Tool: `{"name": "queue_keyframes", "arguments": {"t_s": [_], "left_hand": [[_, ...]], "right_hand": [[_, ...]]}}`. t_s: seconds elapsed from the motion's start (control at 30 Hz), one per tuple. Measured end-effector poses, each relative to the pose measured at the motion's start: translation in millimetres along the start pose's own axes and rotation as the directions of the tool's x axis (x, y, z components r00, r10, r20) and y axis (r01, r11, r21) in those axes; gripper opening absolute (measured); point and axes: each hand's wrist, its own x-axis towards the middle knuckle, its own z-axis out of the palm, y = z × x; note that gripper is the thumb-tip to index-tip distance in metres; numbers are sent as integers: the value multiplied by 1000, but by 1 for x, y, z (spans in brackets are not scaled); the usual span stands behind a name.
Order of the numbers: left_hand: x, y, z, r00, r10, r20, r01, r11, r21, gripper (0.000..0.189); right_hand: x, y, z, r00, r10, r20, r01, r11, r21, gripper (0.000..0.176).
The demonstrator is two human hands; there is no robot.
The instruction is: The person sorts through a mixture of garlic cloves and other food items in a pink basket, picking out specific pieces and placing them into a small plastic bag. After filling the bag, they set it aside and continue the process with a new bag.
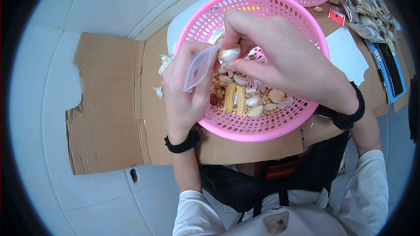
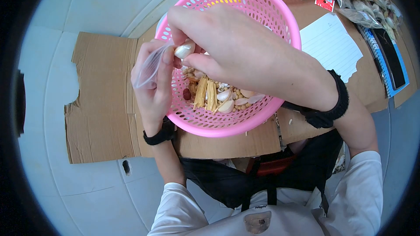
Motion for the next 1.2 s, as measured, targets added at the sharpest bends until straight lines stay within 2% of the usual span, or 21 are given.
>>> {"name": "queue_keyframes", "arguments": {"t_s": [0.1, 0.2, 0.27, 0.3, 0.37, 0.5, 0.57, 0.7, 0.77, 0.87, 0.97, 1.07, 1.2], "left_hand": [[1, 5, 0, 999, -50, -7, 50, 999, 11, 14], [2, 7, 0, 996, -93, -4, 93, 995, 18, 14], [2, 10, -3, 982, -181, 53, 181, 983, 2, 14], [2, 9, -4, 982, -182, 53, 182, 983, 3, 14], [2, 5, -2, 997, -65, 41, 63, 997, 40, 13], [1, 6, -2, 996, -80, 37, 82, 996, -47, 12], [2, 6, 0, 999, -31, 21, 32, 999, -40, 11], [0, 7, -1, 999, -46, 22, 48, 995, -84, 11], [0, 8, -1, 997, -74, 23, 76, 991, -107, 13], [0, 8, -1, 997, -75, 19, 77, 992, -105, 14], [0, 8, 0, 997, -74, 15, 75, 990, -115, 14], [-1, 7, -1, 997, -80, 15, 81, 992, -94, 14], [0, 5, -1, 999, -46, 1, 46, 996, -77, 15]], "right_hand": [[0, -1, 0, 1000, 9, -27, -9, 1000, -4, 26], [1, 3, 1, 996, -53, -76, 52, 998, -23, 27], [3, 5, 1, 990, -102, -98, 100, 995, -19, 28], [3, 4, 2, 990, -101, -98, 100, 995, -18, 28], [2, 2, 1, 993, -80, -90, 77, 997, -30, 28], [1, 1, 2, 992, -86, -87, 80, 995, -62, 31], [0, 0, 2, 998, -34, -62, 31, 998, -55, 34], [-2, 4, 7, 992, -67, -106, 65, 997, -30, 37], [-3, 5, 6, 998, -9, -68, 3, 995, -96, 38], [-3, 5, 5, 1000, -9, -12, 7, 983, -183, 36], [-3, 5, 5, 999, 0, 39, 8, 981, -193, 35], [-2, 3, 5, 995, 58, 78, -42, 982, -183, 34], [0, -2, 5, 996, 20, 90, -13, 996, -87, 33]]}}
